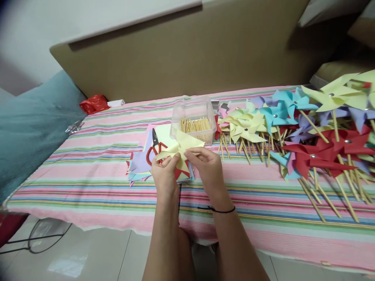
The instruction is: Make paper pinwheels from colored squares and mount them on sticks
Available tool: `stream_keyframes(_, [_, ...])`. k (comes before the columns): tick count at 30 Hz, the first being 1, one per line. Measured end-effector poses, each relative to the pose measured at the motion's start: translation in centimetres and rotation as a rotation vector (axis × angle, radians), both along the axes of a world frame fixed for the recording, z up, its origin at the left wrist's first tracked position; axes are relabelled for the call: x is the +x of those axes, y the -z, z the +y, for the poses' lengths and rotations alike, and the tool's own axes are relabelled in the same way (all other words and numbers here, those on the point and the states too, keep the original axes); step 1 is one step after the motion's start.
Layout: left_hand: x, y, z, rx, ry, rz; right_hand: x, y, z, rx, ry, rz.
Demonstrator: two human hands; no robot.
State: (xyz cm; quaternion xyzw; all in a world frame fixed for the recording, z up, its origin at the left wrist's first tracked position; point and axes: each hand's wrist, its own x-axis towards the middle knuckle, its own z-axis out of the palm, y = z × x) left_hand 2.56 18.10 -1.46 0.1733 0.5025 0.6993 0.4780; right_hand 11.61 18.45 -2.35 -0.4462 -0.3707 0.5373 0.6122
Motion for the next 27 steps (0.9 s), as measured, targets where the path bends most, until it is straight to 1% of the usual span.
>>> stream_keyframes(4, [0.11,-0.02,-0.09,0.012,0.014,0.025,-0.06,-0.3,-0.1,0.002,0.083,-0.08])
stream_keyframes(8, [0.12,-0.06,-0.2,0.016,0.023,0.05,-0.23,-0.41,-0.18,0.007,0.099,-0.136])
stream_keyframes(13, [0.15,-0.17,-0.2,0.025,0.019,0.036,-0.51,-0.31,-0.07,0.03,0.127,-0.144])
stream_keyframes(16, [0.16,-0.31,-0.24,-0.001,0.02,0.038,-0.63,-0.39,0.01,0.022,0.153,-0.104])
stream_keyframes(20, [0.17,-0.37,-0.27,0.008,0.054,0.04,-0.69,-0.4,0.18,0.059,0.203,0.009])
stream_keyframes(23, [0.19,-0.29,-0.25,0.02,0.071,0.044,-0.65,-0.34,0.31,0.057,0.206,0.006])
stream_keyframes(27, [0.19,-0.27,-0.21,0.0,0.041,0.045,-0.57,-0.34,0.39,0.049,0.185,0.036])
